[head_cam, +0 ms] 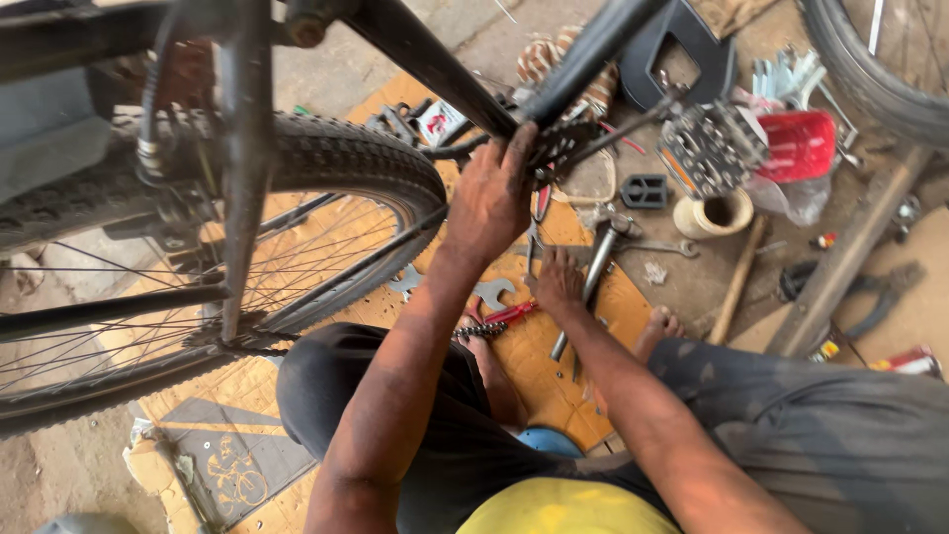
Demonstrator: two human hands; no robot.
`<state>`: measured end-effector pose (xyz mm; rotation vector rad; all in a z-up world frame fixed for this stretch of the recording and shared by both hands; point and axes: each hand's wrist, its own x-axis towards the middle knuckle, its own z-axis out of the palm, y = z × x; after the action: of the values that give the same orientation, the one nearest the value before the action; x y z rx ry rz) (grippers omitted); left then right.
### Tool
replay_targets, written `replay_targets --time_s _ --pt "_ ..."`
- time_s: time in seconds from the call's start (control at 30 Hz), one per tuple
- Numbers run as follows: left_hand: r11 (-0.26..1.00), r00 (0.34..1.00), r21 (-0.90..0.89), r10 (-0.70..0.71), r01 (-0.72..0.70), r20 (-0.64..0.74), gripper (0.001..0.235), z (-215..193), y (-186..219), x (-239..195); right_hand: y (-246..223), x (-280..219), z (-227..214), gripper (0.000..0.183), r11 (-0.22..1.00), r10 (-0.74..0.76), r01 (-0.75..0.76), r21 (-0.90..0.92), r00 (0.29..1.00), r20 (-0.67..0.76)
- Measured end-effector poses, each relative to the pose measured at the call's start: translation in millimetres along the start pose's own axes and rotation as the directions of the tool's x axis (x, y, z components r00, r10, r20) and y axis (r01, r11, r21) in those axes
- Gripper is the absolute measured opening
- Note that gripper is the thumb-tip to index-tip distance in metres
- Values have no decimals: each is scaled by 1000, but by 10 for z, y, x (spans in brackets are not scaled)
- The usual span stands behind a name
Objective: The person is repairing a bicycle's chain and chain guard. They use a wrench to tighten bolts on the chain guard and adjust the chain tension. The person also uses a screwdriver to make adjustments to the chain guard.
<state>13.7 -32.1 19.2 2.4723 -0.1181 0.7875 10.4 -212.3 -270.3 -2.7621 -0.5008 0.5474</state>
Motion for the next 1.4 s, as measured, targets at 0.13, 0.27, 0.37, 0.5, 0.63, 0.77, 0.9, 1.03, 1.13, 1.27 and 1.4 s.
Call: replay_targets --time_s 0.13,0.27,0.37,0.5,0.63,0.77,0.9,1.03,1.13,1.27,1.4 --pt "989 992 -74 -123 124 20 45 58 -87 -8 -312 17 -110 72 997 66 -67 31 998 20" --pt "983 986 -77 -163 166 42 45 118 -182 -48 -452 146 -270 71 975 204 -220 29 941 271" --pt "985 990 -102 -138 139 19 43 142 -227 -42 -354 226 -481 61 919 164 -274 282 919 360" --pt "984 992 -122 -125 126 16 40 130 -237 -43 -83 -131 -870 50 125 -53 -598 792 793 607" --pt "979 990 -147 -136 142 49 43 107 -233 -37 -30 -703 -1339 42 92 -262 -648 756 717 646" --pt "977 989 -157 -140 147 52 43 101 -235 -24 -144 -952 -2019 39 355 -324 -439 825 771 549" --pt "976 987 -158 -137 148 79 39 64 -242 -34 -319 -880 -2669 48 302 -304 -508 806 750 587" --pt "978 989 -154 -132 141 71 38 55 -232 -49 -459 -709 -2993 53 266 -314 -552 790 725 613" --pt "981 990 -136 -133 138 40 33 83 -232 -65 -421 -572 -3021 52 232 -435 -595 770 644 629" --pt "983 992 -129 -128 129 16 28 122 -252 -80 -368 -599 -2490 44 332 -129 -553 764 776 618" --pt "981 992 -148 -128 129 14 29 148 -252 -24 -719 -572 -1361 27 -44 -230 -204 978 955 189"
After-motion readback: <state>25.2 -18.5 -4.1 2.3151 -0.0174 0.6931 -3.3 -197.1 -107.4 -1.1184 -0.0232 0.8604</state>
